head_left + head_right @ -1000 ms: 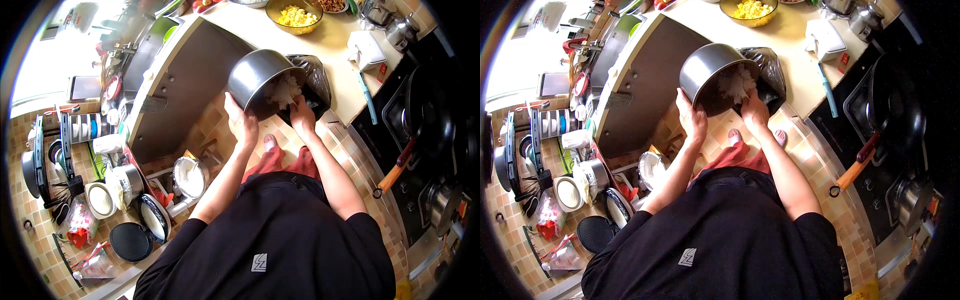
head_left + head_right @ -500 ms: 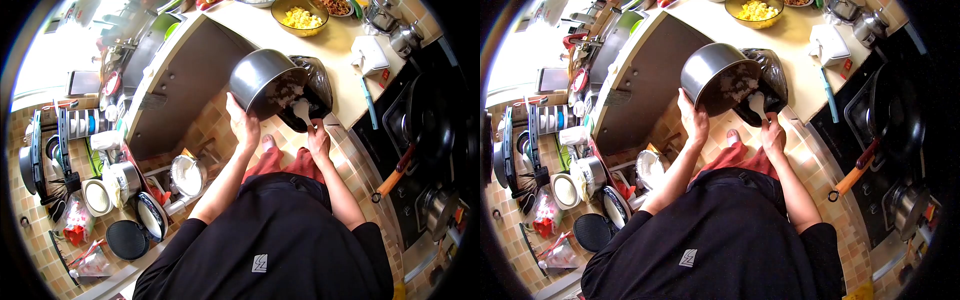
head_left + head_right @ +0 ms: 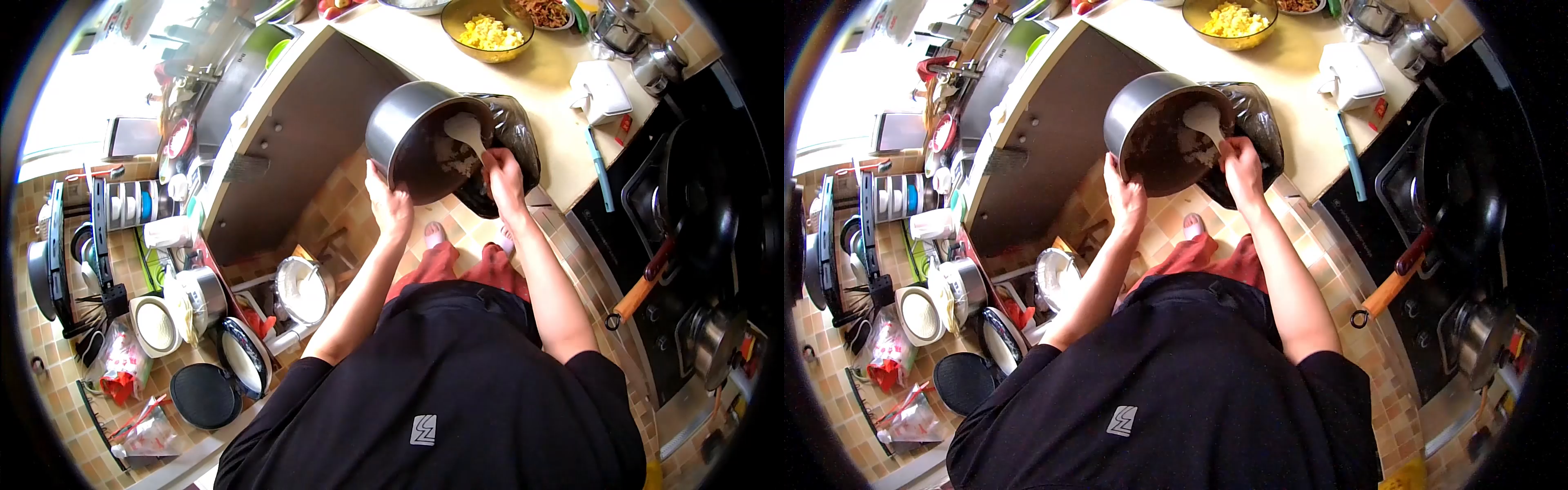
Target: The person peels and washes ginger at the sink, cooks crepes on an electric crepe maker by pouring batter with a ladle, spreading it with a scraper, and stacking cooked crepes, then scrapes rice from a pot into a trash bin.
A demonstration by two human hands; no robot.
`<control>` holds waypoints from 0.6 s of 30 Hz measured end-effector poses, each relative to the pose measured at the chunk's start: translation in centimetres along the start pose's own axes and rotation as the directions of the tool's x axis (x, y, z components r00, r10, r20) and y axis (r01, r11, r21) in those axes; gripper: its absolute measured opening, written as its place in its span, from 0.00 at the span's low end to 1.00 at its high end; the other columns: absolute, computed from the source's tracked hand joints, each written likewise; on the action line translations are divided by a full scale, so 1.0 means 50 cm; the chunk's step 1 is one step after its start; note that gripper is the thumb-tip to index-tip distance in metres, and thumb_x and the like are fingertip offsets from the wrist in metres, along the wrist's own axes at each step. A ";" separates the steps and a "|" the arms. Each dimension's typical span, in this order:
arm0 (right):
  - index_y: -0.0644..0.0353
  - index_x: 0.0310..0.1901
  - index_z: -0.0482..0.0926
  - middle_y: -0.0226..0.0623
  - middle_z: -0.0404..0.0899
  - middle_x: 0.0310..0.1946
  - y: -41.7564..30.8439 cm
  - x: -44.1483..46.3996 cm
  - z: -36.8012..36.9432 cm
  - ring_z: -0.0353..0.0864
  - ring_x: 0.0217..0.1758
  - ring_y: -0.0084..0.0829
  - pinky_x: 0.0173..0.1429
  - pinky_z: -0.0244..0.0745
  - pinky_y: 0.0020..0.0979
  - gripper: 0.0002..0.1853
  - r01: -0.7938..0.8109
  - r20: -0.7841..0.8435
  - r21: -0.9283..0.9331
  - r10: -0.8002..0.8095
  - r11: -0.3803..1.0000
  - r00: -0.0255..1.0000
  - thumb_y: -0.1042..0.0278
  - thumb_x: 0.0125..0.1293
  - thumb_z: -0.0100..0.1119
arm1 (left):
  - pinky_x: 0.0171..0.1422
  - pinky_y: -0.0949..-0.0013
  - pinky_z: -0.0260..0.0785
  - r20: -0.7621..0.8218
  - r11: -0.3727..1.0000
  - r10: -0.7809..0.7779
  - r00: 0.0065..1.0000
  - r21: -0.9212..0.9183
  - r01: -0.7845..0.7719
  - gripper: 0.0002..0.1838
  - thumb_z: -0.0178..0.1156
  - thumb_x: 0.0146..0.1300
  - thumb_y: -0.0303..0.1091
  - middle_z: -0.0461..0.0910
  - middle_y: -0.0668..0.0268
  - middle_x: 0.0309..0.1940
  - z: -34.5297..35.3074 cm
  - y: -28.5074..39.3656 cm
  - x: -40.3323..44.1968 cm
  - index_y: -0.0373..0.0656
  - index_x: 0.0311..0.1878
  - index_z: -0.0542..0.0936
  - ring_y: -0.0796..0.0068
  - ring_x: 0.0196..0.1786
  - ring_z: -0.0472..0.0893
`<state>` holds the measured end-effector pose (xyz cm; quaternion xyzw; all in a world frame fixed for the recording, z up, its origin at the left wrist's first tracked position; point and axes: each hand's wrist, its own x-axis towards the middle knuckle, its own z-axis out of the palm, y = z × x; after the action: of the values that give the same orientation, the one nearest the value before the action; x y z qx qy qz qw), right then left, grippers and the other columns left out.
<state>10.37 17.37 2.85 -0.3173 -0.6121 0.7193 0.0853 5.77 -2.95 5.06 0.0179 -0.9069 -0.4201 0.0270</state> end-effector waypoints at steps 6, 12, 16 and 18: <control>0.55 0.42 0.75 0.25 0.69 0.20 0.048 0.005 0.031 0.58 0.14 0.17 0.15 0.49 0.23 0.05 -0.488 0.224 0.321 0.435 0.812 0.872 0.67 0.67 0.53 | 0.75 0.59 0.57 0.014 0.997 -0.059 0.998 -0.053 0.060 0.34 0.54 0.63 0.28 0.65 0.45 0.68 0.001 -0.008 0.004 0.34 0.73 0.58 0.47 0.71 0.65; 0.49 0.33 0.72 0.23 0.63 0.16 0.067 0.028 0.092 0.53 0.12 0.16 0.13 0.42 0.23 0.05 -0.354 0.180 0.318 0.310 0.880 0.933 0.69 0.68 0.50 | 0.74 0.61 0.57 0.106 0.976 -0.046 0.993 -0.205 0.067 0.33 0.51 0.59 0.22 0.68 0.47 0.65 -0.008 -0.046 0.016 0.33 0.71 0.61 0.51 0.68 0.68; 0.51 0.28 0.69 0.24 0.61 0.15 -0.001 -0.013 0.095 0.54 0.12 0.18 0.13 0.46 0.24 0.07 -0.499 0.306 0.384 0.403 0.777 0.863 0.70 0.66 0.47 | 0.65 0.62 0.70 0.224 0.831 -0.198 0.954 -0.478 0.284 0.30 0.47 0.57 0.19 0.71 0.56 0.57 -0.029 -0.056 0.028 0.39 0.66 0.65 0.62 0.58 0.75; 0.54 0.31 0.68 0.27 0.65 0.18 -0.046 0.004 0.109 0.55 0.12 0.19 0.14 0.50 0.24 0.06 -0.354 0.274 0.601 0.232 0.716 0.933 0.70 0.66 0.44 | 0.55 0.61 0.78 0.260 0.779 -0.301 0.917 -0.488 0.394 0.29 0.46 0.57 0.19 0.71 0.56 0.55 -0.051 -0.015 0.007 0.39 0.66 0.64 0.61 0.54 0.78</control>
<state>6.55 13.53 5.18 -0.2960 -0.2758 0.9143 0.0177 5.58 -5.41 6.15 0.1417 -0.7349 -0.6516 -0.1237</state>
